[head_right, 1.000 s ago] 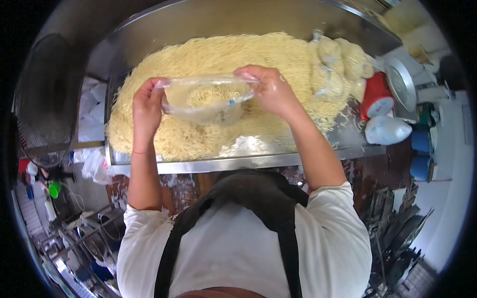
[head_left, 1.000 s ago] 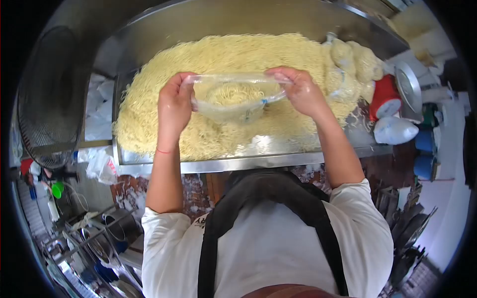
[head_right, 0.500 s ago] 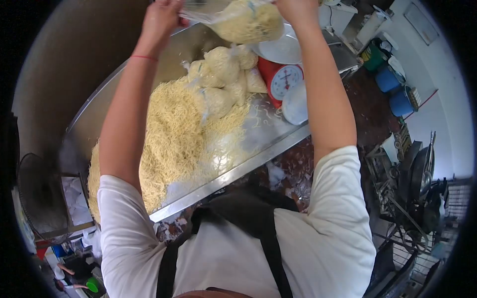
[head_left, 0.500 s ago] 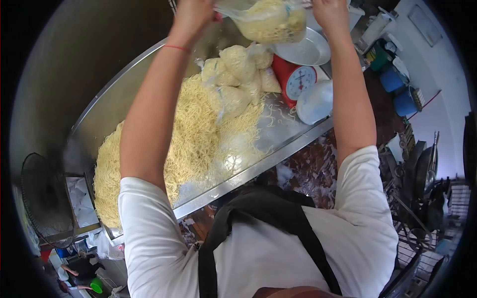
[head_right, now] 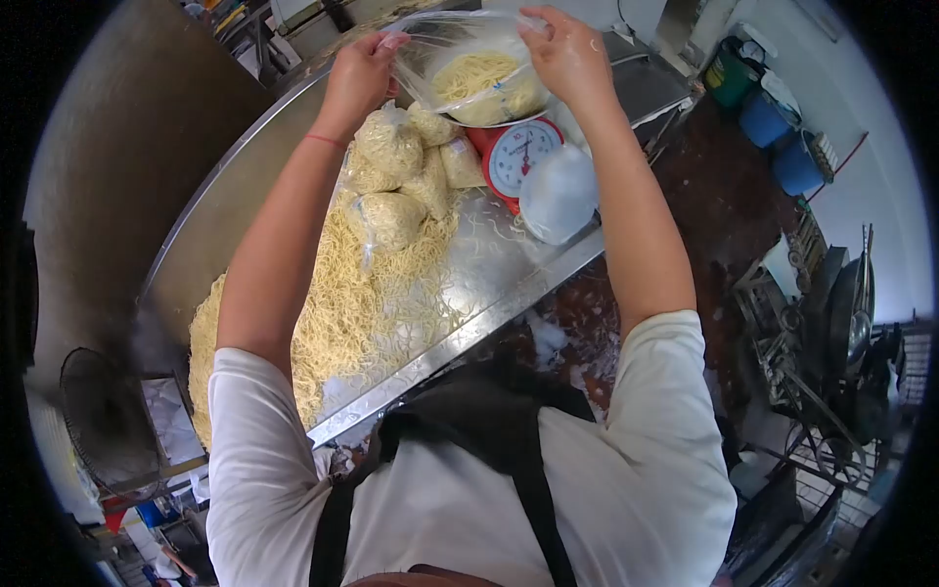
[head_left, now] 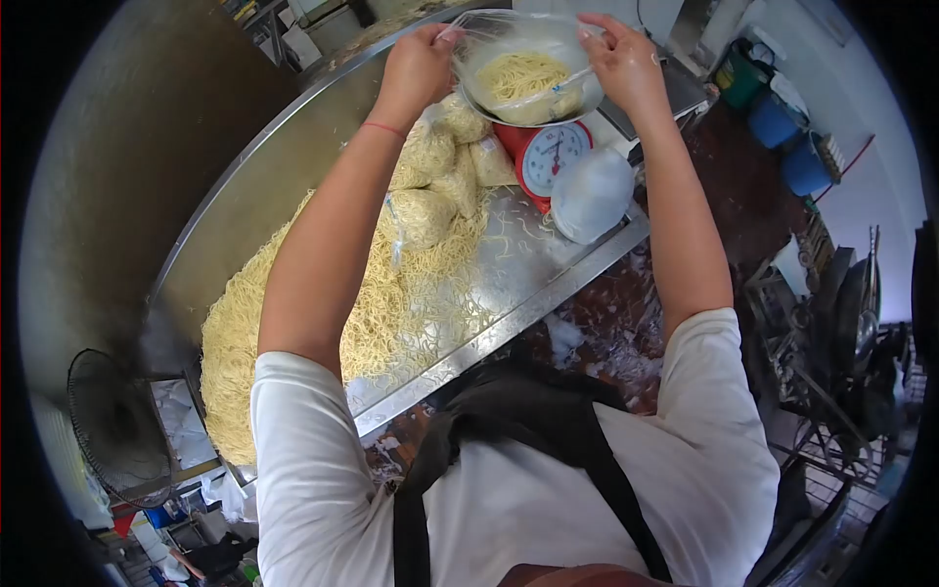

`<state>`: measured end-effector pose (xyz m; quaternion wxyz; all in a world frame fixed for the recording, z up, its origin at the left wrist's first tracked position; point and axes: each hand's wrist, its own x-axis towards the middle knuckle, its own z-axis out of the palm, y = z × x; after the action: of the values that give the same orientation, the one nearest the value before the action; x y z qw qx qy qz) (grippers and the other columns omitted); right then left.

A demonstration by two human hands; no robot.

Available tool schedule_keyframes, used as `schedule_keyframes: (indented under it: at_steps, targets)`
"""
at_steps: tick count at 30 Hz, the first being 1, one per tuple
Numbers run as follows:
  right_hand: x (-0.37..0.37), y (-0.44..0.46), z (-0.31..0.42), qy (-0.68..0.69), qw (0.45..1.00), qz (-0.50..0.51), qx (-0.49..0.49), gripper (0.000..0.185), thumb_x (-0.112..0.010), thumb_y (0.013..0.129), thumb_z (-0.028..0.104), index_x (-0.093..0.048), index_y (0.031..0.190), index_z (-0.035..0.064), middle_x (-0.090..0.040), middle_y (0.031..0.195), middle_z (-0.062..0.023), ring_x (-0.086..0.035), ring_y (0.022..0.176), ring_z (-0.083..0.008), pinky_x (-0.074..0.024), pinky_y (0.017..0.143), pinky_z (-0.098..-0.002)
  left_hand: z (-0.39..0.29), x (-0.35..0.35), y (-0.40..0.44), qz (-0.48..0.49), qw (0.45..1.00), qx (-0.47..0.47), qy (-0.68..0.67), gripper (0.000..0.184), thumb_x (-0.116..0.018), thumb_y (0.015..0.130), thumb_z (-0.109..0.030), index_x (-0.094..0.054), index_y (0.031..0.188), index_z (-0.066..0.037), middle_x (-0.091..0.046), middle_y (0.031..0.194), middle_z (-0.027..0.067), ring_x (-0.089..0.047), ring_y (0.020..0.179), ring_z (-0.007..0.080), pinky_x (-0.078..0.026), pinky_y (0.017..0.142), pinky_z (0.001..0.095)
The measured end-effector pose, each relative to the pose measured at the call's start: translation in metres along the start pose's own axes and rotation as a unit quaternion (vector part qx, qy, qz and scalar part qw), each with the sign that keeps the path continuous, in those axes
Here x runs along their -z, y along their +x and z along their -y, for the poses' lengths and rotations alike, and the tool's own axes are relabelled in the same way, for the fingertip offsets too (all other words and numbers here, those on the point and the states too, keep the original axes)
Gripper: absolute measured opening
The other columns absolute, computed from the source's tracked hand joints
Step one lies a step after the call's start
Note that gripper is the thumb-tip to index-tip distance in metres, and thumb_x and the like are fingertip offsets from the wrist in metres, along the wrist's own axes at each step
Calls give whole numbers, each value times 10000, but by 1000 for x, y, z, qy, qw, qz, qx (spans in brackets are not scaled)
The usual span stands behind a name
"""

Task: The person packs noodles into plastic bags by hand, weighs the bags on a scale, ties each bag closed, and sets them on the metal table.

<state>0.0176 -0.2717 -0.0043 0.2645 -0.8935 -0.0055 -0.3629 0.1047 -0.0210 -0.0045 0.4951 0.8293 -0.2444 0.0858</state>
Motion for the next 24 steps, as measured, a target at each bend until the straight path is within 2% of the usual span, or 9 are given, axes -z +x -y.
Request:
schedule_keyframes:
  at_steps: [1, 4, 6, 10, 12, 15, 19, 22, 24]
  targets:
    - [3, -1, 6, -25, 1000, 3, -8, 360, -628, 931, 313, -661, 1199, 75, -658, 725, -105, -664, 701, -226, -519, 669, -355, -2, -1, 0, -2, 1000, 9, -3, 321, -546, 1001, -291, -687, 1132, -35, -525, 614, 8, -555, 512, 107, -477, 503, 276]
    - [15, -6, 30, -31, 996, 37, -80, 513, -694, 878, 380, -614, 1222, 9, -700, 916, -182, -672, 788, -364, -536, 760, -421, 3, -2, 0, -13, 1000, 3, 28, 356, -585, 968, -326, -680, 1114, -15, -594, 681, 64, -594, 532, 147, -501, 550, 306]
    - [14, -12, 32, -8, 993, 53, -102, 602, -722, 843, 418, -587, 1254, -2, -702, 951, -194, -678, 849, -354, -535, 787, -428, 17, -7, 7, -23, 993, -54, 101, 394, -623, 927, -345, -668, 1107, 3, -687, 773, 157, -671, 573, 224, -533, 631, 361]
    - [12, -24, 25, -15, 991, 89, -100, 695, -746, 809, 467, -570, 1270, -22, -704, 958, -196, -680, 900, -340, -532, 810, -436, 17, -21, -8, -50, 997, 9, 65, 473, -676, 897, -328, -594, 1206, 20, -691, 840, 169, -677, 577, 221, -538, 611, 356]
    - [4, -33, 23, -18, 997, 19, -77, 596, -702, 855, 438, -596, 1213, -27, -696, 928, -214, -680, 886, -342, -531, 793, -442, 9, -28, -18, -39, 996, 76, 18, 507, -692, 890, -303, -555, 1251, 24, -680, 804, 155, -660, 549, 205, -528, 567, 340]
    - [-8, -43, 17, -29, 997, 8, -68, 447, -644, 910, 396, -644, 1192, 49, -670, 793, -156, -680, 784, -291, -524, 719, -406, 23, -38, -32, -4, 994, 27, -111, 540, -684, 919, -295, -506, 1291, 54, -593, 707, 71, -561, 507, 130, -460, 452, 278]
    - [-63, -45, -36, -95, 993, -63, 11, 359, -574, 941, 345, -666, 1157, 73, -695, 978, -198, -653, 948, -384, -514, 793, -478, 31, -35, -51, 27, 972, 29, -232, 281, -552, 1006, -198, -610, 1154, 34, -520, 675, 12, -520, 491, 114, -442, 446, 271]
    - [-24, -32, 34, -60, 998, 30, 1, 311, -586, 942, 277, -666, 1126, 40, -699, 983, -180, -665, 949, -366, -522, 786, -462, 16, -15, -64, -59, 965, 12, -255, 231, -501, 1023, -171, -647, 1000, 6, -504, 656, 5, -494, 468, 102, -427, 445, 264]
    - [-13, -31, 58, -26, 999, -41, 23, 374, -577, 957, 319, -618, 1122, -14, -673, 875, -223, -661, 842, -358, -524, 748, -436, -10, 12, -84, -91, 955, 0, -283, 240, -511, 1026, -187, -634, 984, 14, -494, 641, 11, -482, 473, 105, -417, 445, 254]
